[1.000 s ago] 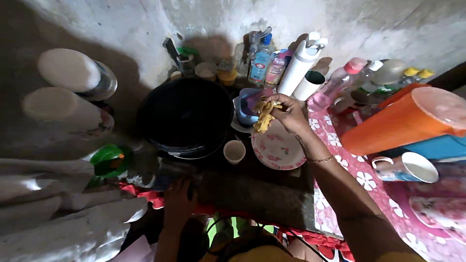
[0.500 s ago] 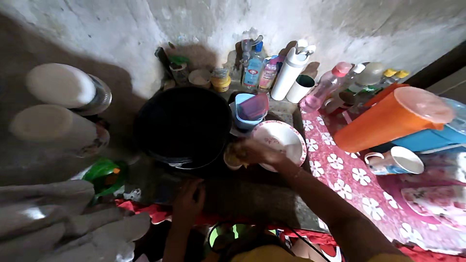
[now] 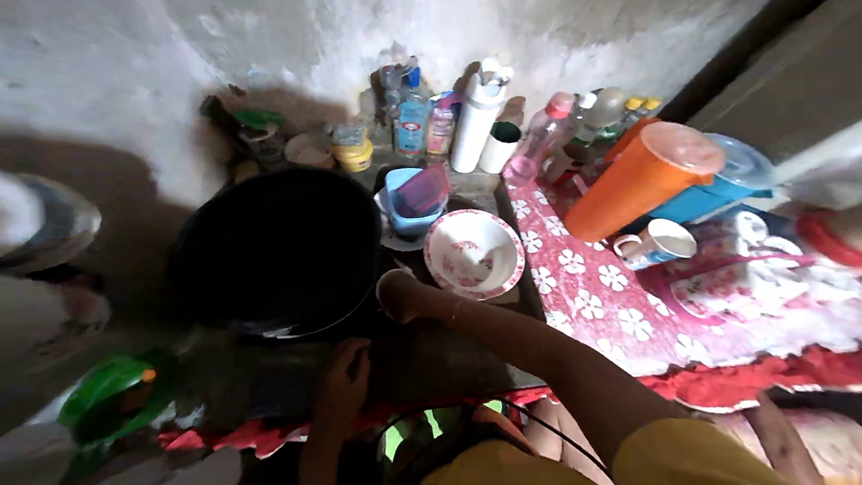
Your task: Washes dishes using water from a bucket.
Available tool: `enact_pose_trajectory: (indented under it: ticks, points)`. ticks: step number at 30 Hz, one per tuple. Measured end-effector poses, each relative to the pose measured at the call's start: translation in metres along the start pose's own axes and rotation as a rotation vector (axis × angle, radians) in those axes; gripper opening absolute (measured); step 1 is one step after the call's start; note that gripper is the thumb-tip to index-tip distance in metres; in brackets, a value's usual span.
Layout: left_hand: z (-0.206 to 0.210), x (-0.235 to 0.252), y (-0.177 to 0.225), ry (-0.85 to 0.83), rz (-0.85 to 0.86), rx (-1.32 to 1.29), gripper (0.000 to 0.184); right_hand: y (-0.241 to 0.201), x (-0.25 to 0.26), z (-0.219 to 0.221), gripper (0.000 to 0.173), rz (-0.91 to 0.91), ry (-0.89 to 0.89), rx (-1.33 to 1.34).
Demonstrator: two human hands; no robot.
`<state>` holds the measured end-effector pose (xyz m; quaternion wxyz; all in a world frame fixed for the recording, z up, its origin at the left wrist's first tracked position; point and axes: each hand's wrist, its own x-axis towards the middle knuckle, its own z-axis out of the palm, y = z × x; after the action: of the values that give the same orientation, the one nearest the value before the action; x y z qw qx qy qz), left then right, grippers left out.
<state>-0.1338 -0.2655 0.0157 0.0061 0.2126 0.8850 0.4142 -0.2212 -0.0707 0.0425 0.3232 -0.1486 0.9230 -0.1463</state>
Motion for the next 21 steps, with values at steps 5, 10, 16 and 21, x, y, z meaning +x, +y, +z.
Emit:
enact_pose_trajectory:
  ticks: [5, 10, 16, 21]
  points:
    - [0.02, 0.032, 0.013, -0.184, -0.096, -0.055, 0.061, 0.006, -0.048, 0.002, 0.041, -0.009, 0.184, 0.132]
    - [0.053, 0.07, 0.021, -0.049, 0.181, -0.039, 0.078, 0.019, -0.092, 0.011, 0.043, -0.32, 0.398, 0.136]
    - [0.079, 0.1, 0.03, 0.058, 0.543, 0.199, 0.057, 0.052, -0.105, 0.006, 0.047, -0.186, 0.325, 0.377]
    - [0.082, 0.119, 0.057, -0.078, 0.394, 0.241, 0.068, 0.069, -0.113, -0.006, 0.039, -0.048, 0.518, 0.485]
